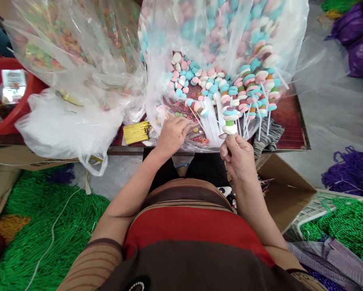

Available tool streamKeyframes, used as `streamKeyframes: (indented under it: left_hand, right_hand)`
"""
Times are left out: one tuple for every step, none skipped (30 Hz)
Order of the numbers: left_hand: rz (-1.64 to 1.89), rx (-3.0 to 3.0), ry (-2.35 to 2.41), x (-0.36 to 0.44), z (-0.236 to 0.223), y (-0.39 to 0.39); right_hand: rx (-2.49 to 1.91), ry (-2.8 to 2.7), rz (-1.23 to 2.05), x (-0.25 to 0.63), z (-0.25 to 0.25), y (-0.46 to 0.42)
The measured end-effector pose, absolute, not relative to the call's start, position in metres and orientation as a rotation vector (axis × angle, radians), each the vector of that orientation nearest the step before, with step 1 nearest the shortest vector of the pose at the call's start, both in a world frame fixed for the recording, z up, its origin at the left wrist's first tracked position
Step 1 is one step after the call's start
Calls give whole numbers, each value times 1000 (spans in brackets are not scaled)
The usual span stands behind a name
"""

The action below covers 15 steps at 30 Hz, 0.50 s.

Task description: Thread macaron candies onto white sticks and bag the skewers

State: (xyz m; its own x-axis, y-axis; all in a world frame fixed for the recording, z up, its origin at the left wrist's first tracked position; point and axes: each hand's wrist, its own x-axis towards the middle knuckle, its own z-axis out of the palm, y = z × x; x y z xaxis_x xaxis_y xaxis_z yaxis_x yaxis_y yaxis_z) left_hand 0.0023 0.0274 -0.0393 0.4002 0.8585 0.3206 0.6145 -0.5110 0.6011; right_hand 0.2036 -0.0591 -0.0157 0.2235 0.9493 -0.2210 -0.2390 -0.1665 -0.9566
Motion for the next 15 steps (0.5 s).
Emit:
streamKeyframes:
  left_hand:
    - [830, 2311, 1296, -6, -37, 30]
    - [777, 2358, 1310, -14, -35, 31]
    - [711, 2409, 1313, -21, -34, 32]
    - [641, 2457, 1308, -27, -33, 31]
    - [576, 2500, 1300, -32, -33, 30]
    - [523, 2535, 1295, -36, -33, 28]
    - [484, 2562, 1295, -38, -34, 26]
    - [459, 2581, 1297, -40, -35, 24]
    - [446, 2594, 1299, -42, -35, 21]
    - [440, 2605, 1299, -43, -36, 19]
    - [438, 2616, 1298, -44, -36, 17]
    - [438, 2626, 1300, -45, -37, 15]
    - [438, 2635, 1301, -46, -37, 13]
    - [439, 2638, 1303, -47, -37, 11]
    - [441, 2633, 1305, -48, -37, 10]
  right_hand:
    - [-1297, -773, 1257, 204, -16, -59]
    - [-1301, -783, 1259, 204, -16, -58]
    - [-1303, -793, 1264, 204, -17, -58]
    - [-1303, -800, 1269, 203, -18, -57]
    - [-1299, -804, 1272, 202, -19, -57]
    - [-1294, -805, 1276, 201, -20, -56]
    - [-1289, -802, 1280, 201, -22, -56]
    - [-1284, -797, 1284, 200, -23, -55]
    - [-1280, -789, 1288, 199, -24, -55]
    - [-1276, -779, 1290, 199, -24, -54]
    - [-1273, -770, 1293, 198, -25, -54]
    - [-1272, -766, 1293, 198, -26, -53]
    - [-1272, -769, 1291, 197, -26, -53]
    - [-1275, -777, 1289, 197, -26, -53]
    - [-1280, -789, 1288, 196, -27, -53]
